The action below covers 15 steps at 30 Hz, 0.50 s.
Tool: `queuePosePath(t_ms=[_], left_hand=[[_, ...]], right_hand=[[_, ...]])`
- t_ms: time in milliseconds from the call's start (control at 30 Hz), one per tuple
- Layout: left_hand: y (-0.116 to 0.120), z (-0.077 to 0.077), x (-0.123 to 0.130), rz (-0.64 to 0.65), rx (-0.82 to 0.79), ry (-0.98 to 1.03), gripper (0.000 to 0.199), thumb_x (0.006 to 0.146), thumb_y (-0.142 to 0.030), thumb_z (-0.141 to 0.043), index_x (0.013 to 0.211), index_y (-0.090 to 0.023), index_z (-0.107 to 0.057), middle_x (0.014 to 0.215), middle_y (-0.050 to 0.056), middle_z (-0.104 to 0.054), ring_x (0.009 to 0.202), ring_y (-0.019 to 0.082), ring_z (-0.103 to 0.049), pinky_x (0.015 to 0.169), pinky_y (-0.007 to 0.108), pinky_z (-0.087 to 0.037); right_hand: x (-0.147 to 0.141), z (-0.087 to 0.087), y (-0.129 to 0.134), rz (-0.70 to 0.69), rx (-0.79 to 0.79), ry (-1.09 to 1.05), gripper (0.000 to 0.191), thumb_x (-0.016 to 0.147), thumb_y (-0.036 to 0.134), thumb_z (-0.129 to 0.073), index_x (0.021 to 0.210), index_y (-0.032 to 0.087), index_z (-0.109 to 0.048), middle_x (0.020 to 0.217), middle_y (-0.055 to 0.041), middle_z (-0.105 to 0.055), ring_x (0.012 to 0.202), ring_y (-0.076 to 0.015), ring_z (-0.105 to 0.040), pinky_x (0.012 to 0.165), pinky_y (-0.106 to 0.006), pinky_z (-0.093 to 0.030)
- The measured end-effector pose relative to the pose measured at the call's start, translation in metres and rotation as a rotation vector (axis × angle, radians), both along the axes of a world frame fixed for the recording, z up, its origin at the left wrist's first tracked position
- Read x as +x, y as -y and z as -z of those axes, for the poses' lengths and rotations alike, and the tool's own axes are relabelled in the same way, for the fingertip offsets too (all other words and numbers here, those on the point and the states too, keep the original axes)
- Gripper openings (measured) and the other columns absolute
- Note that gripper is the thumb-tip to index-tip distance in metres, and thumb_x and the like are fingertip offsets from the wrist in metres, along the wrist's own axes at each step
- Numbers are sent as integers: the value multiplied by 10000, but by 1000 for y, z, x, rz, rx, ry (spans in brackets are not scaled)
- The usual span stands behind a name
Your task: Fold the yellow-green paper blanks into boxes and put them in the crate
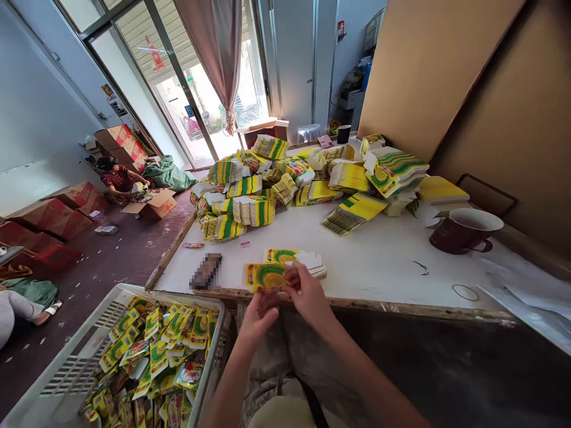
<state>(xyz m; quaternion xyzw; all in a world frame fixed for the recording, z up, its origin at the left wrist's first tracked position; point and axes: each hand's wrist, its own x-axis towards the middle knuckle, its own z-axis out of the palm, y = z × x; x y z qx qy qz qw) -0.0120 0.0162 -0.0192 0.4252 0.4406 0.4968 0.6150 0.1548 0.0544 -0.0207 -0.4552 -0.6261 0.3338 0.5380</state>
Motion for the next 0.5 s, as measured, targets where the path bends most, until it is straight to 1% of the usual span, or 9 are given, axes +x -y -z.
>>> queuePosePath(t_ms=[67, 133, 200, 267, 333, 367, 400, 467, 500], left_hand=[[-6, -8, 12, -167, 23, 250, 560, 708, -559, -798, 1126, -205, -683, 1203, 124, -691, 1141, 270, -648, 1009, 416, -504], [-10, -22, 20, -297, 44, 448, 492, 757, -576, -741, 1082, -211, -687, 1098, 93, -710, 1062, 241, -669, 958, 391, -530], [-12, -35, 24, -359, 65, 568, 430, 732, -546, -762, 980, -203, -690, 906, 49, -697, 890, 199, -679, 849, 343, -558], [-12, -43, 25, -400, 88, 626, 383, 704, -518, -785, 872, -195, -665, 741, -1, -619, 716, 144, -628, 735, 283, -550], [-12, -43, 25, -478, 96, 617, 387, 699, -529, -789, 815, -197, -628, 669, -34, -546, 619, 105, -554, 645, 230, -513], [-11, -40, 24, -528, 89, 577, 403, 699, -547, -789, 806, -199, -616, 660, -42, -529, 597, 94, -529, 617, 213, -494], [-9, -36, 23, -567, 71, 516, 426, 694, -571, -789, 804, -201, -608, 660, -46, -524, 586, 88, -515, 599, 203, -480], [-5, -28, 22, -585, 38, 361, 494, 687, -652, -762, 834, -204, -618, 708, -33, -559, 623, 101, -543, 619, 215, -490], [-2, -24, 22, -542, 37, 256, 545, 703, -719, -704, 876, -207, -631, 762, -15, -594, 674, 119, -579, 660, 236, -512]], right_hand=[[-14, -7, 20, -175, -87, -115, 350, 843, 193, -610, 1168, 239, -489, 902, -22, -640, 779, -182, -627, 724, -326, -530], [-25, -12, 38, -283, -184, -240, 375, 829, 209, -638, 1171, 243, -490, 873, -7, -626, 775, -176, -622, 718, -318, -522], [-33, -18, 50, -370, -255, -365, 424, 812, 218, -660, 1198, 246, -486, 907, -10, -631, 831, -179, -630, 772, -327, -521], [-37, -23, 57, -478, -296, -453, 479, 791, 219, -686, 1230, 249, -495, 1011, -31, -651, 961, -194, -637, 881, -352, -506], [-40, -25, 59, -562, -326, -471, 526, 758, 201, -714, 1245, 250, -521, 1132, -48, -655, 1083, -214, -614, 966, -371, -472], [-41, -24, 59, -572, -345, -463, 544, 733, 187, -730, 1239, 249, -537, 1160, -48, -655, 1101, -219, -606, 968, -367, -468], [-43, -22, 58, -557, -367, -446, 553, 707, 175, -744, 1223, 246, -555, 1149, -42, -661, 1078, -218, -608, 939, -353, -476], [-44, -14, 56, -473, -411, -420, 511, 691, 189, -754, 1171, 235, -586, 999, -11, -678, 927, -198, -619, 820, -314, -492], [-44, -10, 54, -420, -423, -427, 464, 700, 216, -755, 1138, 231, -600, 911, 6, -668, 851, -186, -612, 765, -301, -489]])
